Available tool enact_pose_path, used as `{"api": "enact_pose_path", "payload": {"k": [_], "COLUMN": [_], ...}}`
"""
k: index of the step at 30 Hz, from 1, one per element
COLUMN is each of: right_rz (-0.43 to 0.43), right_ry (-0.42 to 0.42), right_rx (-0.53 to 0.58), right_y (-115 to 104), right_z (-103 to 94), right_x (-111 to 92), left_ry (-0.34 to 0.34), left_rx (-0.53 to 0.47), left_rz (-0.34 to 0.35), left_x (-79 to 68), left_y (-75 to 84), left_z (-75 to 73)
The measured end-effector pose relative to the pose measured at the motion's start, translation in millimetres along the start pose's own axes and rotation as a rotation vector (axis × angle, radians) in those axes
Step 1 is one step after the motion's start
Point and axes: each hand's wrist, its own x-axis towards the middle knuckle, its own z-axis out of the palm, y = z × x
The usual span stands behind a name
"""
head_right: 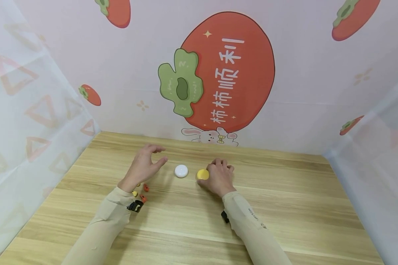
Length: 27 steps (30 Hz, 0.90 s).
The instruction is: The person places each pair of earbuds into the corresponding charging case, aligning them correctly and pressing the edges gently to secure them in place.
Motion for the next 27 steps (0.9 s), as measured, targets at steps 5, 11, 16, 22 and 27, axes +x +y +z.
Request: {"api": "enact_pose_path", "payload": {"k": [5, 11, 16, 22, 27], "right_rz": [-0.022, -0.069, -0.094, -0.155, -0.22], "right_ry": [0.022, 0.074, 0.125, 0.184, 0.236], "right_rx": [0.016, 0.027, 0.065, 0.087, 0.084], "right_y": [-1.9, -2.4, -2.5, -1.6, -1.1], "right_z": [-7.9, -20.4, -28.4, -36.9, -42.0], "right_x": [-3.4, -9.5, -15.2, -23.2, -29.9], "left_ry": [0.002, -0.018, -0.053, -0.114, -0.164], "left_rx": [-0.042, -0.111, -0.16, -0.263, -0.312], "left_rz": [0.031, 0.08, 0.068, 0.034, 0.01], "left_x": [0.7, 1.4, 2.5, 3.7, 4.9], "left_y": [4.3, 9.8, 16.7, 23.0, 29.3], "left_z": [5.1, 12.8, 18.9, 28.2, 35.8]}}
